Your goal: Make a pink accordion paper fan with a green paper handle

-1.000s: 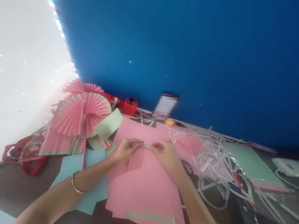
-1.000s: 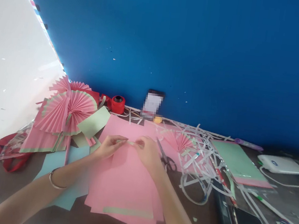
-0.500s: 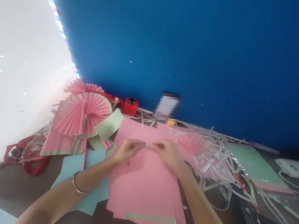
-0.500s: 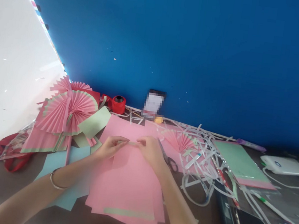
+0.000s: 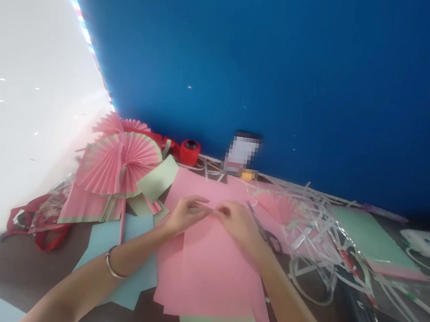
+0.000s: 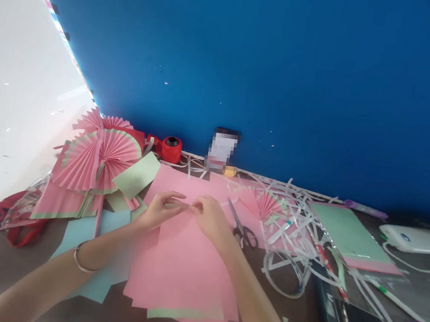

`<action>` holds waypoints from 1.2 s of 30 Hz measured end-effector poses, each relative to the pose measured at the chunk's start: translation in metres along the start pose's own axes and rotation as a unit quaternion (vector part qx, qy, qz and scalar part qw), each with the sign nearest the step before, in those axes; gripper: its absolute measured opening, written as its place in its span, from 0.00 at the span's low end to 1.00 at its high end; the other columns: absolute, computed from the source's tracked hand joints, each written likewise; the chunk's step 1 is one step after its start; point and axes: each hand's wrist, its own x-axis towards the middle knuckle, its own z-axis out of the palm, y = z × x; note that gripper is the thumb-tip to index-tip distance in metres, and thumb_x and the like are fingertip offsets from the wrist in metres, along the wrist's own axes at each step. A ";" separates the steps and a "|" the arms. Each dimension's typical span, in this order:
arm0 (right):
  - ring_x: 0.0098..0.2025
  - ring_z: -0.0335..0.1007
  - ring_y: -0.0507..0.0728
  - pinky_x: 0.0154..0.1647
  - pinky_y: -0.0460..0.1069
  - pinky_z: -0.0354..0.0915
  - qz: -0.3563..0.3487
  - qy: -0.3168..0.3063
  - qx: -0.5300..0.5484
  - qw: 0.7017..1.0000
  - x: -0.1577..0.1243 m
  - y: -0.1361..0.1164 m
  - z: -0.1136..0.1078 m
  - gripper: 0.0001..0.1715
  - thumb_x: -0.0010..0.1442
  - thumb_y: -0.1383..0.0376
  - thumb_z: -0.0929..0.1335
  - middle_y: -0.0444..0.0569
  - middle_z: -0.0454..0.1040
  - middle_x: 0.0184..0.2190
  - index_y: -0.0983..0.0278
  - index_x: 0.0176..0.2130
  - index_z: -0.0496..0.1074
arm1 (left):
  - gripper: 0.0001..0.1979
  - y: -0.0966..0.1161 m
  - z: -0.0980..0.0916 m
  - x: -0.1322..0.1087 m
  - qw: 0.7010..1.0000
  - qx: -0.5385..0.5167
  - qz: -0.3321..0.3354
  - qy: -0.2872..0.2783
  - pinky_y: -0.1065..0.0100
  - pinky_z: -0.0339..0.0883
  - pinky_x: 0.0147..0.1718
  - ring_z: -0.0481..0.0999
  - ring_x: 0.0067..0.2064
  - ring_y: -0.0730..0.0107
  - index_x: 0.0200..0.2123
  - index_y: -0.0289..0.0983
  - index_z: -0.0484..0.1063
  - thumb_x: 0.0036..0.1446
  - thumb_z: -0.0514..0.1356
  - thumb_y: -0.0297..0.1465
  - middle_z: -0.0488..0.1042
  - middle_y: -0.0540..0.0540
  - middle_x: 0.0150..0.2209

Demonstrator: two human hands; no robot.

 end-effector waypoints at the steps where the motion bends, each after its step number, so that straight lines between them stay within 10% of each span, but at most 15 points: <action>1: 0.34 0.70 0.55 0.35 0.48 0.62 0.002 0.003 0.008 1.000 0.000 0.000 0.000 0.08 0.52 0.67 0.64 0.48 0.76 0.30 0.63 0.26 0.72 | 0.15 -0.001 0.000 0.001 1.000 0.004 0.006 0.012 0.65 0.72 0.36 0.78 0.38 0.61 0.38 0.34 0.70 0.47 0.64 0.34 0.78 0.41 0.33; 26: 0.22 0.71 0.53 0.20 0.46 0.64 0.181 0.027 0.115 0.976 -0.004 0.015 -0.008 0.14 0.50 0.69 0.66 0.52 0.76 0.29 0.69 0.39 0.74 | 0.07 0.005 -0.002 0.003 0.996 0.049 0.037 0.072 0.70 0.70 0.30 0.77 0.38 0.63 0.29 0.35 0.67 0.45 0.63 0.29 0.75 0.46 0.29; 36: 0.20 0.68 0.53 0.15 0.44 0.59 0.143 0.003 0.114 0.983 0.000 0.017 -0.008 0.09 0.50 0.65 0.65 0.48 0.74 0.20 0.66 0.24 0.73 | 0.12 0.006 -0.002 0.003 0.997 0.025 0.031 0.073 0.74 0.66 0.25 0.77 0.34 0.65 0.26 0.37 0.60 0.46 0.63 0.30 0.74 0.47 0.27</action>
